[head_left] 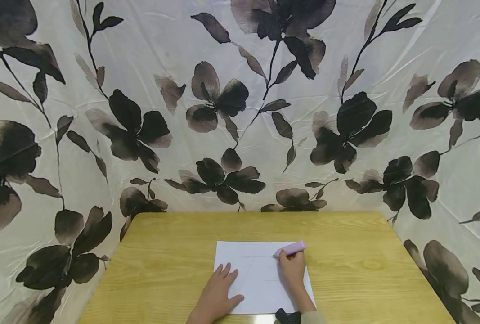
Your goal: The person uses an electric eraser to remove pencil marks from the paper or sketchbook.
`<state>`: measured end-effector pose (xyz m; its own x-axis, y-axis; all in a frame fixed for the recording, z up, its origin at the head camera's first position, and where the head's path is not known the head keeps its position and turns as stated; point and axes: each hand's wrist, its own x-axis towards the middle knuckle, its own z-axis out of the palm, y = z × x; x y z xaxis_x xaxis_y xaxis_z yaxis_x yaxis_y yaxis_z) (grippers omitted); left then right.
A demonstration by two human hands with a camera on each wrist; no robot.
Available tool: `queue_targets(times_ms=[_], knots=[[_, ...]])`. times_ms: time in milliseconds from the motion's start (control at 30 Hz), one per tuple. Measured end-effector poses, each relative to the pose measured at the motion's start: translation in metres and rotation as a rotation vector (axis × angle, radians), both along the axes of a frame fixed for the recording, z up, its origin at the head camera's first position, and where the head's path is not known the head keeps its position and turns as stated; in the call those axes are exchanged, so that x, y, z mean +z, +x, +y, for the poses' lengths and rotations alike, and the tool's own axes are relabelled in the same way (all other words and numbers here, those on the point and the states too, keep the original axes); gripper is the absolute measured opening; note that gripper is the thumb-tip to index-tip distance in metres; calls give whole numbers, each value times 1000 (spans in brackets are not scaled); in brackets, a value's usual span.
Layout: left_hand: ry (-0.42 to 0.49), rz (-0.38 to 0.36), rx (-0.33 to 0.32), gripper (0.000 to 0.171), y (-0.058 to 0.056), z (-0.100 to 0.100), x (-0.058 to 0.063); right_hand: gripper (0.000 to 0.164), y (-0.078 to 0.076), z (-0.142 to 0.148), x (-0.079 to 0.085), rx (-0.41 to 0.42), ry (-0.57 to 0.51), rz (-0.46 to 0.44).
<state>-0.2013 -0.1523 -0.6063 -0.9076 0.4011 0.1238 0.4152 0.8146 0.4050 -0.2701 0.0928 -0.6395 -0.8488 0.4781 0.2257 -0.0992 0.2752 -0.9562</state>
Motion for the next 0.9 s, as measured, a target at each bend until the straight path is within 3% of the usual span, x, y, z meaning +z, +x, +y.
queue_targets(times_ms=[200,400,900], knots=[[-7,-25,12,70,-1,-2,-3,15,0,-3,2,-14,13,3],[18,2,25,69,-4,-2,-7,18,-3,-4,2,-64,-33,16],[23,-40,34,70,-5,-1,-4,17,-2,-3,1,-33,20,-7]])
